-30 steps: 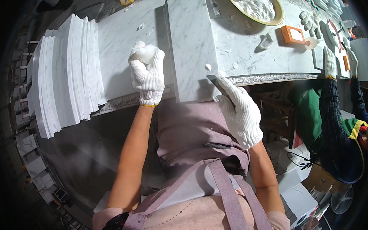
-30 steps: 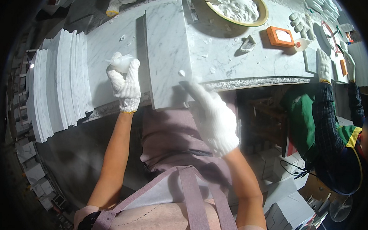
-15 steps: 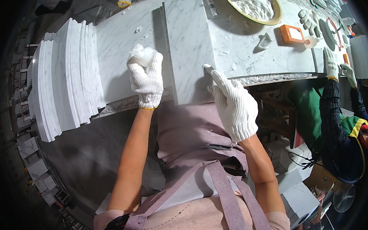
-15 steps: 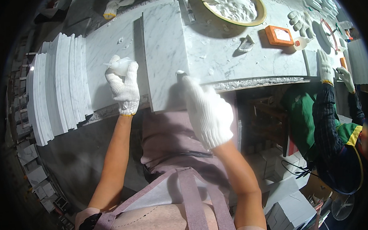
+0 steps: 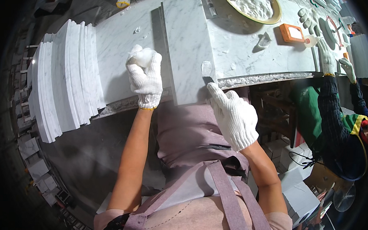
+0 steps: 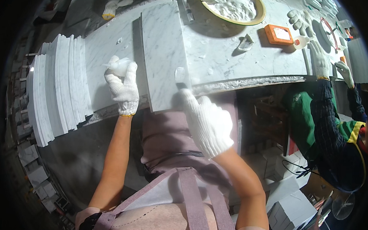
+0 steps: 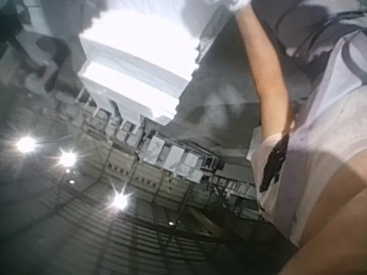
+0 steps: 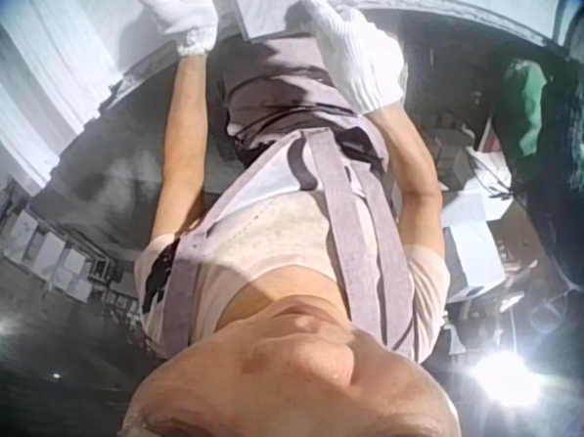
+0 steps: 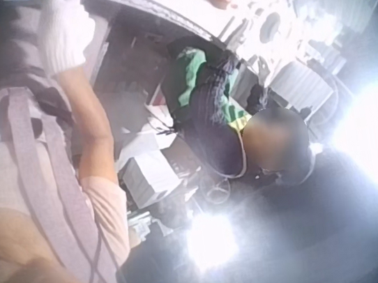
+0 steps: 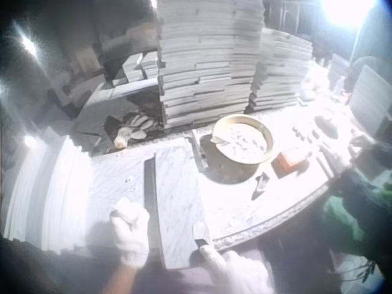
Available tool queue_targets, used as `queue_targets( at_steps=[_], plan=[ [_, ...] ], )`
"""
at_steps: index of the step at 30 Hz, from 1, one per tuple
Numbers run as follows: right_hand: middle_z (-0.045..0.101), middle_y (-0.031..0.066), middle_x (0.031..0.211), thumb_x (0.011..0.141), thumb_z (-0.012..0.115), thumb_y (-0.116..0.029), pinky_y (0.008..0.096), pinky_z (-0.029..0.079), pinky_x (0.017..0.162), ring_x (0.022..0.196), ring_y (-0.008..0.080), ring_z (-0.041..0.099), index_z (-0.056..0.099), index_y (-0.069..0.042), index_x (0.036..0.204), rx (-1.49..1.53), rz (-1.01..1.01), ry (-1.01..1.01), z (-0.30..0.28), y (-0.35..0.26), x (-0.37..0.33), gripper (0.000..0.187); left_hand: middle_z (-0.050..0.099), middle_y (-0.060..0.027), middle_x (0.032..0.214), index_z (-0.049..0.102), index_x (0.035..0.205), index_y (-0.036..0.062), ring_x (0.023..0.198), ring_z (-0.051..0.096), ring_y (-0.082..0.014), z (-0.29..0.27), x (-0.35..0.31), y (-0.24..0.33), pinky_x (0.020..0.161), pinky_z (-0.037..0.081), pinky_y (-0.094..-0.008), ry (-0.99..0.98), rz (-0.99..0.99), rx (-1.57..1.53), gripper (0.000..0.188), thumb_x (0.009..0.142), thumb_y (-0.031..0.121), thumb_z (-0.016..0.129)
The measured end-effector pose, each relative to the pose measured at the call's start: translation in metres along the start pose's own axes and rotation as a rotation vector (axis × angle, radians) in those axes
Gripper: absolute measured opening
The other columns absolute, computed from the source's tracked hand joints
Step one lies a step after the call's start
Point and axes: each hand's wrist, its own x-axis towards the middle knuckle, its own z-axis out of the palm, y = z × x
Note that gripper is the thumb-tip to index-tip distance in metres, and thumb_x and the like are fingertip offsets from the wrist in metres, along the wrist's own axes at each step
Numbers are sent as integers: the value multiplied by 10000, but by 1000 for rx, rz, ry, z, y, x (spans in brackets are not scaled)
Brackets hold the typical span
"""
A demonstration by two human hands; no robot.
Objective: The person repeatedly scrapes and smooths the edges of white rectangular stone slabs using a metal scraper. They apply a white paste from a small bottle to the slab edges and continue scraping. The person stacks finished slabs to the left and picks new ones from a pile on the right.
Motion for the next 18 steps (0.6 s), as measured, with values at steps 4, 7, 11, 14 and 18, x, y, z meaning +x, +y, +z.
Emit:
queue_targets(
  at_steps=[4,7,11,14,18],
  plan=[
    [707,106,899,985,689,-232,410,535,601,719,305,693,679,-196,1376,224,-38,216,-3,4,11,393,617,-146,1335,507,1375,13,1179,620,-239,0,0,0,1018,529,-387,-24,-17,21,613,878,101,856],
    [718,115,902,1001,664,-221,413,538,604,719,312,700,685,-175,1356,182,-58,225,0,5,24,359,633,-142,1285,501,1379,10,1136,632,-224,-1,1,-1,993,542,-374,-15,10,20,606,891,116,845],
    [723,108,922,1000,661,-244,414,535,587,681,303,701,680,-192,1355,25,-40,141,4,0,17,360,600,-166,1390,498,1371,31,1226,611,-269,-2,0,-1,1050,516,-414,-32,-39,60,634,862,94,871],
    [706,99,900,990,680,-258,412,535,584,671,303,696,683,-186,1352,3,-37,73,0,0,3,370,597,-168,1397,497,1371,36,1225,613,-277,-2,0,-2,1044,521,-416,-28,-24,89,634,862,91,870],
    [713,119,920,987,690,-239,409,539,595,670,312,689,676,-167,1366,191,-65,174,-4,2,2,386,593,-169,1406,496,1377,41,1227,612,-275,0,1,-2,1041,525,-415,-21,-15,39,635,863,85,867]
  ],
)
